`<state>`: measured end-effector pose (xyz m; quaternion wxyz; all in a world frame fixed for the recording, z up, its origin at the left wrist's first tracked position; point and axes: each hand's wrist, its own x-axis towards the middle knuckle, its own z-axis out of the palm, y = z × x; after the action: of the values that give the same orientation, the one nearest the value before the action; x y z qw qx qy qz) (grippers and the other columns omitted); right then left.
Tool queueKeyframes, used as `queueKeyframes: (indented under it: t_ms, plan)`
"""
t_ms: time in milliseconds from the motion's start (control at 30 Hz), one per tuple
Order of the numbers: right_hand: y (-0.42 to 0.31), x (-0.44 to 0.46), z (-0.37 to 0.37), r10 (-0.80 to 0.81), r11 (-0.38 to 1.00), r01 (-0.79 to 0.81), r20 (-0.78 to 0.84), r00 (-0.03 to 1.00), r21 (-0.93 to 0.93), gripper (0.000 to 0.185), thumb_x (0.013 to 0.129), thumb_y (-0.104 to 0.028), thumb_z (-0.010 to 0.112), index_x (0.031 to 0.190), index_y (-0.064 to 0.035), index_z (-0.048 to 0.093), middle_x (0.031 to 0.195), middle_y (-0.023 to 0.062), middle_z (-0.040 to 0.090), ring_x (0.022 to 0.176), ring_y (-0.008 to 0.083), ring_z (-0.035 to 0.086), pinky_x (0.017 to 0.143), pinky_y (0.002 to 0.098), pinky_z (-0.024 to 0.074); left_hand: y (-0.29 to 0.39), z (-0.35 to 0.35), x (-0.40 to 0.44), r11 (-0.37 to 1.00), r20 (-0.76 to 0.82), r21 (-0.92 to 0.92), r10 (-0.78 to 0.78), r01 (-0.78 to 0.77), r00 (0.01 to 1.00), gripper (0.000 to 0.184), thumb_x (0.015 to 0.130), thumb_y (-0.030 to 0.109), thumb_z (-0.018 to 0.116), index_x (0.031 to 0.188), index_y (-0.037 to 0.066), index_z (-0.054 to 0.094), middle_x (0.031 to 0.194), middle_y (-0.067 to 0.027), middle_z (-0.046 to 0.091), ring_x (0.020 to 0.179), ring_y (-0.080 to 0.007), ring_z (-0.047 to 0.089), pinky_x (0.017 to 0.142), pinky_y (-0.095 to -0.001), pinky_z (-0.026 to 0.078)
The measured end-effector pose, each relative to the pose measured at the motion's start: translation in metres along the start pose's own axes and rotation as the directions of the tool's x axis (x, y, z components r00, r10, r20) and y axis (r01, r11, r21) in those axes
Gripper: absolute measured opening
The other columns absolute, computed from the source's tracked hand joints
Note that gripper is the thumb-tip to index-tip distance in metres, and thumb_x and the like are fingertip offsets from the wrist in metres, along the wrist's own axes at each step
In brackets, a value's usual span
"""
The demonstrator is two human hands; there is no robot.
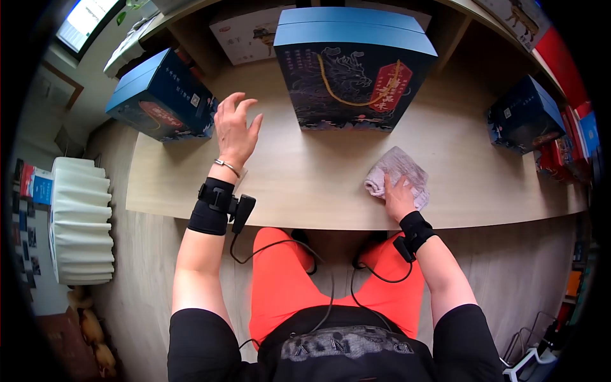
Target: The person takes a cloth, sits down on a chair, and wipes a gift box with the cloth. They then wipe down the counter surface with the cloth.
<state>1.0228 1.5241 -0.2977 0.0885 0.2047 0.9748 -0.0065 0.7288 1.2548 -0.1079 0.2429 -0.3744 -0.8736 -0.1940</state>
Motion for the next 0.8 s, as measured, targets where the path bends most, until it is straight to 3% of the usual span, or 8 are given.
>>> queueKeyframes:
  t_ms: [67, 233, 433, 533, 633, 667, 700, 800]
  plan:
    - [-0.007, 0.000, -0.005, -0.039, 0.999, 0.039, -0.046, 0.998, -0.010, 0.059, 0.083, -0.009, 0.051, 0.139, 0.0004, 0.036, 0.120, 0.0513, 0.037, 0.094, 0.0679, 0.050, 0.074, 0.0536, 0.0534, -0.036, -0.009, -0.055, 0.978, 0.024, 0.180, -0.115, 0.109, 0.993, 0.039, 0.077, 0.014, 0.072, 0.113, 0.011, 0.060, 0.120, -0.0073, 0.055, 0.120, -0.0261, 0.046, 0.099, -0.0388, 0.037]
    - [-0.005, 0.002, -0.005, -0.046, 0.998, 0.047, 0.025, 0.999, -0.048, 0.063, 0.083, -0.012, 0.054, 0.141, -0.0013, 0.034, 0.123, 0.0504, 0.036, 0.100, 0.0638, 0.051, 0.090, 0.0566, 0.0463, -0.113, 0.038, -0.169, 0.822, 0.292, 0.089, -0.561, 0.562, 0.775, 0.053, 0.074, 0.021, 0.076, 0.121, 0.005, 0.056, 0.123, -0.0164, 0.052, 0.117, -0.0338, 0.048, 0.097, -0.0426, 0.040]
    - [-0.010, 0.000, -0.007, 0.006, 1.000, -0.006, 0.007, 1.000, -0.020, 0.070, 0.079, -0.009, 0.058, 0.142, -0.0037, 0.030, 0.127, 0.0456, 0.035, 0.100, 0.0623, 0.051, 0.079, 0.0523, 0.0516, -0.134, 0.076, -0.205, 0.654, 0.328, 0.083, -0.730, 0.752, 0.599, 0.048, 0.075, 0.023, 0.075, 0.111, -0.005, 0.061, 0.103, -0.0224, 0.065, 0.097, -0.0414, 0.061, 0.087, -0.0436, 0.048]
    - [-0.008, 0.000, -0.001, 0.001, 0.999, -0.001, -0.017, 1.000, -0.046, 0.065, 0.082, -0.015, 0.059, 0.142, -0.0058, 0.034, 0.129, 0.0471, 0.033, 0.104, 0.0658, 0.047, 0.072, 0.0515, 0.0550, -0.147, 0.096, -0.217, 0.683, 0.184, -0.105, -0.701, 0.723, 0.689, 0.040, 0.077, 0.019, 0.074, 0.106, -0.007, 0.063, 0.092, -0.0207, 0.069, 0.086, -0.0338, 0.067, 0.080, -0.0384, 0.051]
    - [-0.008, -0.001, -0.004, 0.003, 0.999, -0.003, 0.003, 1.000, -0.047, 0.066, 0.082, -0.016, 0.059, 0.143, -0.0060, 0.034, 0.130, 0.0463, 0.033, 0.106, 0.0655, 0.046, 0.072, 0.0530, 0.0546, -0.135, 0.064, -0.176, 0.460, 0.371, -0.410, -0.704, 0.788, 0.605, 0.033, 0.081, 0.012, 0.070, 0.107, -0.008, 0.063, 0.092, -0.0162, 0.069, 0.085, -0.0206, 0.066, 0.076, -0.0315, 0.051]
    - [-0.007, 0.000, -0.004, 0.004, 0.999, -0.005, -0.024, 1.000, -0.047, 0.066, 0.082, -0.015, 0.058, 0.142, -0.0050, 0.033, 0.129, 0.0464, 0.034, 0.105, 0.0650, 0.047, 0.073, 0.0530, 0.0540, -0.138, 0.063, -0.161, 0.492, 0.267, -0.617, -0.603, 0.614, 0.751, 0.027, 0.084, 0.007, 0.067, 0.105, -0.008, 0.062, 0.091, -0.0114, 0.069, 0.084, -0.0123, 0.063, 0.072, -0.0268, 0.050]
    - [-0.008, -0.002, -0.002, 0.003, 0.999, -0.005, -0.045, 0.999, -0.049, 0.066, 0.081, -0.013, 0.056, 0.142, -0.0040, 0.033, 0.128, 0.0465, 0.035, 0.103, 0.0645, 0.048, 0.075, 0.0531, 0.0535, -0.124, 0.038, -0.128, 0.583, 0.230, -0.646, -0.467, 0.493, 0.854, 0.021, 0.086, 0.002, 0.063, 0.105, -0.007, 0.061, 0.093, -0.0081, 0.069, 0.083, -0.0116, 0.062, 0.072, -0.0262, 0.049]
    - [-0.010, -0.006, -0.006, 0.001, 0.998, -0.003, -0.050, 0.999, -0.056, 0.064, 0.081, -0.012, 0.053, 0.142, -0.0026, 0.034, 0.127, 0.0465, 0.036, 0.102, 0.0649, 0.048, 0.077, 0.0539, 0.0529, -0.051, -0.031, -0.013, 0.583, 0.144, -0.768, -0.247, 0.265, 0.958, 0.013, 0.091, 0.001, 0.056, 0.103, -0.002, 0.060, 0.089, -0.0020, 0.066, 0.079, -0.0064, 0.057, 0.070, -0.0220, 0.046]
